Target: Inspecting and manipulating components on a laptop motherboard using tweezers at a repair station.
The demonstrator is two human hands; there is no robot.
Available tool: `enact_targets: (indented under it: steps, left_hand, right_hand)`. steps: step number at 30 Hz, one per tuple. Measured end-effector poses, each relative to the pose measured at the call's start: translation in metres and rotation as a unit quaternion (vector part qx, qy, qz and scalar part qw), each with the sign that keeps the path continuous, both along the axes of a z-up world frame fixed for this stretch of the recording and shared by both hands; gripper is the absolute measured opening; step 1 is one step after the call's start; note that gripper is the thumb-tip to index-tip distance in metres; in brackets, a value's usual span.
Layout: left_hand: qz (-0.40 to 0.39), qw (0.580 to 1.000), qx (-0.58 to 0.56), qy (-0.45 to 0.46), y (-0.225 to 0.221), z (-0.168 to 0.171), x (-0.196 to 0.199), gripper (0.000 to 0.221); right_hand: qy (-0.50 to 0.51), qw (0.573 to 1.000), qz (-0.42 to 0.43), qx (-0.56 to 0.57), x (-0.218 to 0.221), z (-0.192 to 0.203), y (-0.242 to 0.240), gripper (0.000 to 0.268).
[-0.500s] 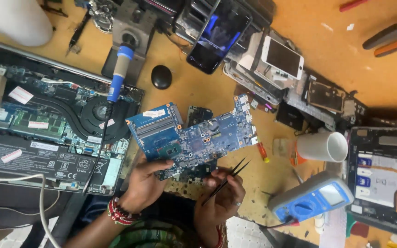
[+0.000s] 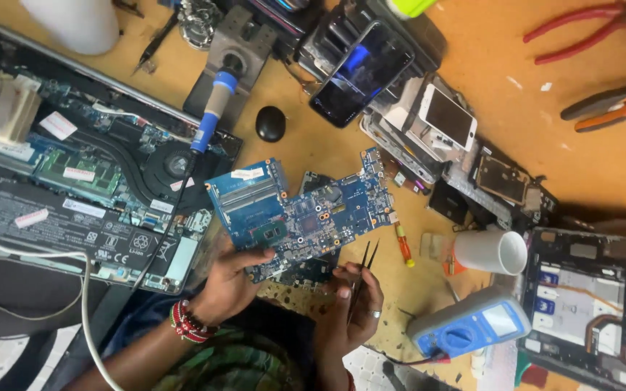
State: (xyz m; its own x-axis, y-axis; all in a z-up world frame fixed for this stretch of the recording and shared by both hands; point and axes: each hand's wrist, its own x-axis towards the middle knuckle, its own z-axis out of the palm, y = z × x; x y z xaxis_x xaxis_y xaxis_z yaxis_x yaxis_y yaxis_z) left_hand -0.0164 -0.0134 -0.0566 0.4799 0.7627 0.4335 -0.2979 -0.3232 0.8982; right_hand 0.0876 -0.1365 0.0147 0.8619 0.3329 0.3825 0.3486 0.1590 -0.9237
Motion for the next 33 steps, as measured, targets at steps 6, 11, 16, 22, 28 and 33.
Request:
enact_targets:
  steps: [6,11,16,22,28,33]
  left_hand:
    - [-0.035,0.998,0.000,-0.049,-0.012,-0.041,-0.009,0.043]
    - [-0.185,0.758,-0.591,-0.206,-0.005,0.004,0.003,0.072]
    - [-0.240,0.759,-0.567,-0.214,-0.007,0.004,0.001,0.082]
    - [-0.198,0.938,-0.219,-0.180,-0.022,-0.028,-0.010,0.051]
    - [-0.123,0.982,-0.126,-0.071,-0.018,-0.037,-0.015,0.051]
    - [-0.162,0.936,-0.287,-0.123,0.007,0.034,-0.011,0.060]
  right_hand:
    - [-0.045,0.997,-0.067,-0.020,-0.006,0.010,0.019,0.033]
    - [-0.109,0.986,-0.127,-0.013,-0.006,0.014,0.020,0.032]
    - [-0.116,0.985,-0.125,-0.007,-0.009,0.025,0.019,0.033]
    - [-0.144,0.984,-0.103,-0.013,-0.009,0.012,0.016,0.033]
    - [-0.161,0.980,-0.115,-0.013,-0.012,0.012,0.020,0.031]
    - [-0.166,0.980,-0.113,-0.004,-0.015,0.022,0.027,0.029]
